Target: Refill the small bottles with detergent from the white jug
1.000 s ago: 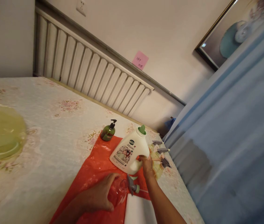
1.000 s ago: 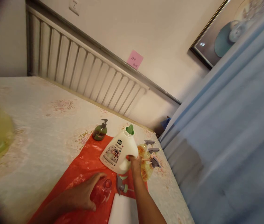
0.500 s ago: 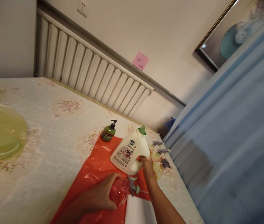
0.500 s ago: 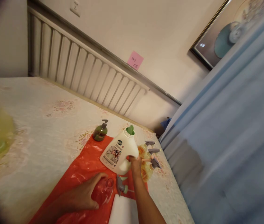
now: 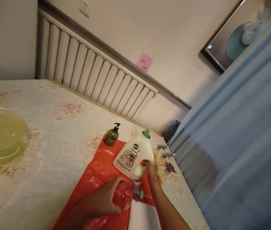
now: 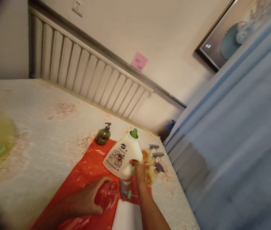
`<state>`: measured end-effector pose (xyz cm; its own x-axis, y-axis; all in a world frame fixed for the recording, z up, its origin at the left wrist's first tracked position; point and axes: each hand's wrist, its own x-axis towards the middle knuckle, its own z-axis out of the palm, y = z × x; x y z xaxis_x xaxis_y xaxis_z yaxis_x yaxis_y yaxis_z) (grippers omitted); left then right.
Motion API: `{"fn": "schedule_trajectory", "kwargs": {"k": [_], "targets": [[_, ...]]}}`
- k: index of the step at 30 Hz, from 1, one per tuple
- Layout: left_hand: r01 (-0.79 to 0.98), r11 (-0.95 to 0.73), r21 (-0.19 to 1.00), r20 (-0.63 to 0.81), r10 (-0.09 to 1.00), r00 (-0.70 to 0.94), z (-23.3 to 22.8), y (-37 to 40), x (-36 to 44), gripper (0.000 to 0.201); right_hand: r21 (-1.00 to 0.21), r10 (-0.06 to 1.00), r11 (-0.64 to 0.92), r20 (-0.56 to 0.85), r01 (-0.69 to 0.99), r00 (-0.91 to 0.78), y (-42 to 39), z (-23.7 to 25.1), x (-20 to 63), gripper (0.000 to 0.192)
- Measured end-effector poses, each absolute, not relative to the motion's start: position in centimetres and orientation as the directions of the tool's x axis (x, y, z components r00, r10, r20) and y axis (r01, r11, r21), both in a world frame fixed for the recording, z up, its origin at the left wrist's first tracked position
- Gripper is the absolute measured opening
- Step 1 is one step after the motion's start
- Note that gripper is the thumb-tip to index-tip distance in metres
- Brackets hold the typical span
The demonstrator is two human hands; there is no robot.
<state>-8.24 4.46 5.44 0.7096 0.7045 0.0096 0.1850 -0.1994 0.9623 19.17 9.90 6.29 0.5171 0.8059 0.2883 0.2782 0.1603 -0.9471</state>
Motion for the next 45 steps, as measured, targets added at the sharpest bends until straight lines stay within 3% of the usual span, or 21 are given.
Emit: {"fn": "schedule_trajectory", "kwargs": {"k": [19,31,41,45], "targets": [[0.088,-0.146,0.985,0.041,0.702,0.711,6.1,4.2,-8.1,0.083,-0.946,0.8,0.155,0.289,0.284,0.526,9.7,6.6,18.8,0.021],[0.219,-0.249,0.944,0.018,0.697,0.716,4.2,3.8,-7.3,0.078,-0.945,0.799,0.15,0.289,0.291,0.527,9.6,7.1,18.6,0.019],[0.22,-0.258,0.941,0.002,0.654,0.757,2.6,4.6,-7.2,0.083,-0.949,0.785,0.123,0.272,0.291,0.557,10.2,6.6,19.3,0.01],[0.24,-0.229,0.943,-0.034,0.651,0.758,3.0,4.5,-7.5,0.087,-0.947,0.773,0.128,0.28,0.293,0.569,11.0,7.6,18.7,0.017]]}}
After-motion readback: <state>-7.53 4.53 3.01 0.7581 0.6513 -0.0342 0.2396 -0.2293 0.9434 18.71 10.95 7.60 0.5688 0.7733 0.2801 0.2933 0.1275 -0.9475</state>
